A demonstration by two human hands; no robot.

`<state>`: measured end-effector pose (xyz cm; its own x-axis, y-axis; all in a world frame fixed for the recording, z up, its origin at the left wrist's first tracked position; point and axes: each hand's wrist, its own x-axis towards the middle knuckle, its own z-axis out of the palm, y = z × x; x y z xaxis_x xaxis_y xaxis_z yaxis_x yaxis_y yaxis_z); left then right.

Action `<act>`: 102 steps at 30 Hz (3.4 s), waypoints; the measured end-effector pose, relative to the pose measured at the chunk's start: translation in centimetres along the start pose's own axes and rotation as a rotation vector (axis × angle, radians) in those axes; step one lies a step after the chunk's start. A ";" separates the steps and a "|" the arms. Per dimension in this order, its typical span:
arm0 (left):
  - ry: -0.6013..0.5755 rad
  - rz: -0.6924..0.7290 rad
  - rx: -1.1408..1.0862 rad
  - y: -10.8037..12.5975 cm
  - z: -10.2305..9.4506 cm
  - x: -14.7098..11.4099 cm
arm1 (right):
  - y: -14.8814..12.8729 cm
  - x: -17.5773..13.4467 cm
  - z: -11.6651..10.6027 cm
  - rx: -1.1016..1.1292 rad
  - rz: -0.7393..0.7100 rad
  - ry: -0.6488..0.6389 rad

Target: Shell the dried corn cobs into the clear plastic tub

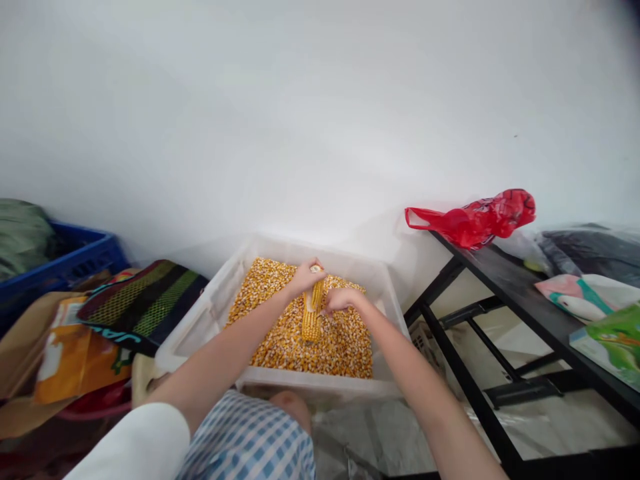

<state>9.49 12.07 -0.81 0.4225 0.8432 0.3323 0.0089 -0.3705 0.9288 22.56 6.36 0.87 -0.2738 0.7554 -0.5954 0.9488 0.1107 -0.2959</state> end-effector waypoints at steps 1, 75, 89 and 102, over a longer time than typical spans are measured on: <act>0.035 -0.021 -0.022 -0.4 -0.4 0.1 | 0.3 -0.2 0.5 0.009 -0.021 0.041; 0.350 -0.270 -0.177 -4.1 -2.3 1.0 | -0.8 -2.6 2.6 -0.110 0.000 0.678; 0.363 -0.283 -0.194 -3.8 -2.3 0.9 | -1.0 -2.1 3.0 -0.107 -0.029 0.670; 0.360 -0.271 -0.179 -4.2 -2.3 1.0 | -1.0 -1.9 3.2 -0.121 -0.015 0.663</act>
<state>7.77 15.32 -3.98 0.0856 0.9931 0.0804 -0.0942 -0.0723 0.9929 21.59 2.76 -0.06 -0.1694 0.9855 0.0040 0.9671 0.1670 -0.1920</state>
